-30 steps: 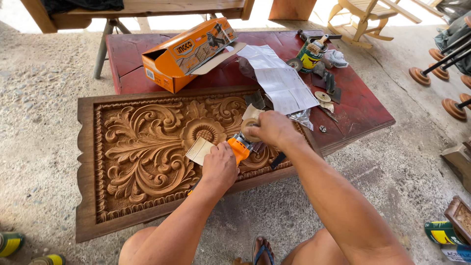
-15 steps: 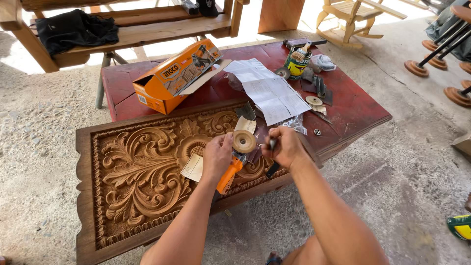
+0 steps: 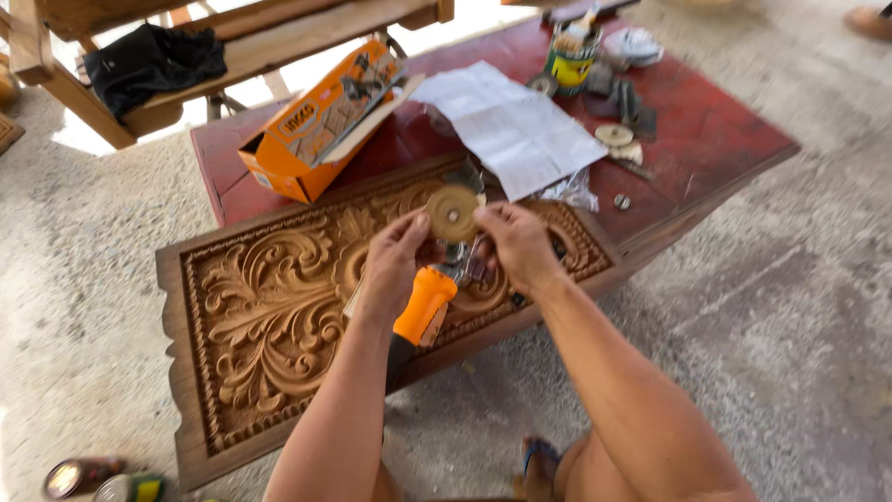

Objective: The person sits at a workbench with a carved wooden panel and fits a round sanding disc onto an orange angle grinder, repeatedly seating, tightening, removing and re-seating the disc and handling small fasteners and sandpaper pieces on the table.

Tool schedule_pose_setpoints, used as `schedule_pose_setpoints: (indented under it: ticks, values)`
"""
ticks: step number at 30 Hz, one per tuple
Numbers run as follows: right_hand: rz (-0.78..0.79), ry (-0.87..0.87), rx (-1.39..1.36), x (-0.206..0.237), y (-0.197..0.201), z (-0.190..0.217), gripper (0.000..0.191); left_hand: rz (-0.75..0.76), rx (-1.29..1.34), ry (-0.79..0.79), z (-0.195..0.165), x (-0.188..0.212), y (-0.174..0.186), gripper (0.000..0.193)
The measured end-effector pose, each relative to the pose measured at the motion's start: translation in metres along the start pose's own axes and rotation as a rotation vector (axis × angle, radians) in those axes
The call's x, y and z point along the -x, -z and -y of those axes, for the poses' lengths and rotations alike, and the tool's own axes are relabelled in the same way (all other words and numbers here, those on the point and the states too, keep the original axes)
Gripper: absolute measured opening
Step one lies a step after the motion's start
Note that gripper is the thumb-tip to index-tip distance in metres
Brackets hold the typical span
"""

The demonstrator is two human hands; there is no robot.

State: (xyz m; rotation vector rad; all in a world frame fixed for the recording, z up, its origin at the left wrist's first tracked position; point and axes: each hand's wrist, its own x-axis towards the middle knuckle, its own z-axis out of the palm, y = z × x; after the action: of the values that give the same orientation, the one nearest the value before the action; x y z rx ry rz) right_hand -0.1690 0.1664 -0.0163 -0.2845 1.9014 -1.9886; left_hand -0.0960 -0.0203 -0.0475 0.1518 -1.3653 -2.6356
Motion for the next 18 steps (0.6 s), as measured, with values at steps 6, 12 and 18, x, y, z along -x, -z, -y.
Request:
schedule_pose_setpoints:
  ticks: [6, 12, 18]
  values:
    - [-0.322, 0.201, 0.454, 0.003, 0.079, -0.009, 0.027, -0.314, -0.998, -0.288, -0.011, 0.041, -0.016, 0.018]
    - [-0.285, -0.102, 0.862, -0.012, 0.113, -0.055, 0.031, -0.240, -1.160, -0.400, -0.002, 0.051, -0.026, 0.018]
    - [-0.214, -0.081, 0.947, -0.030, 0.117, -0.068, 0.029, -0.238, -1.163, -0.285, 0.014, 0.034, -0.032, 0.023]
